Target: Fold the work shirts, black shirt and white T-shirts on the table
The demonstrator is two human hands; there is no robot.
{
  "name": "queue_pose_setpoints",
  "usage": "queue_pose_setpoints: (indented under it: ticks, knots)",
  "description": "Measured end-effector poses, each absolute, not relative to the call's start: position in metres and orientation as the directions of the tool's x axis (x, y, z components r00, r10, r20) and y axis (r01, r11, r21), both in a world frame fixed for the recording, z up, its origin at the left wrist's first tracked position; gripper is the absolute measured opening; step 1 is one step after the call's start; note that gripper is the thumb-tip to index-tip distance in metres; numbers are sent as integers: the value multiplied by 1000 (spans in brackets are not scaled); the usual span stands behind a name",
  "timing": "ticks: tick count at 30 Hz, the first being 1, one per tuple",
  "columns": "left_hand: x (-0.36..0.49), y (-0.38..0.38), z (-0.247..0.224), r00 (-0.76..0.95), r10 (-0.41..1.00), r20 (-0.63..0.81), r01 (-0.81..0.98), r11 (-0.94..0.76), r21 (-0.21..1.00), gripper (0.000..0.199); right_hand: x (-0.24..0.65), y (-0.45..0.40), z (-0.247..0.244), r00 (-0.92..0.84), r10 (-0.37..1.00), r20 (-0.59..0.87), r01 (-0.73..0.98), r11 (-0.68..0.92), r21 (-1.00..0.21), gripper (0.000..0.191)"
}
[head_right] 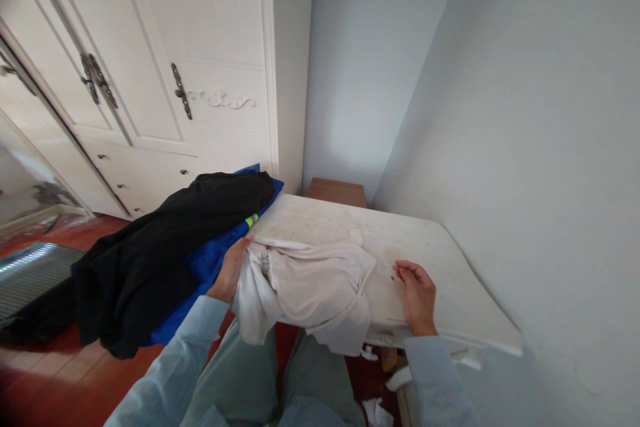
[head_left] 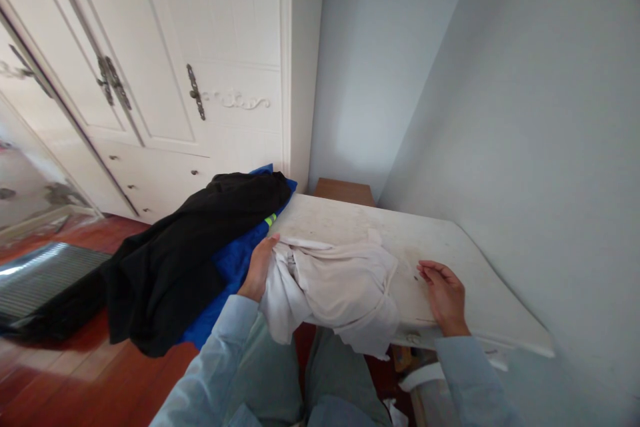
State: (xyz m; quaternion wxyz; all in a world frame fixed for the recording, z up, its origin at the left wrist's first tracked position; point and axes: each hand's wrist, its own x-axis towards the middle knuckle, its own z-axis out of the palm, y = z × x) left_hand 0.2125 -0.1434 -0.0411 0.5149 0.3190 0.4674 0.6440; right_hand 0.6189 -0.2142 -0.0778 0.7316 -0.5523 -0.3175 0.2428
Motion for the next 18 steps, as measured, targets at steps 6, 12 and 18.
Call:
queue_pose_setpoints:
  ticks: [6, 12, 18]
  knots:
    - [214, -153, -38, -95, 992, -86, -345, 48, 937, 53, 617, -215, -76, 681, 707, 192, -3, 265, -964, 23]
    - [220, -152, -46, -57, 997, 55, -248, -67, 967, 52, 615, -216, -74, 686, 706, 176, -31, 270, -962, 21]
    - [219, -150, -49, -56, 992, 113, -207, -123, 971, 51, 615, -217, -74, 687, 709, 160, -42, 259, -965, 22]
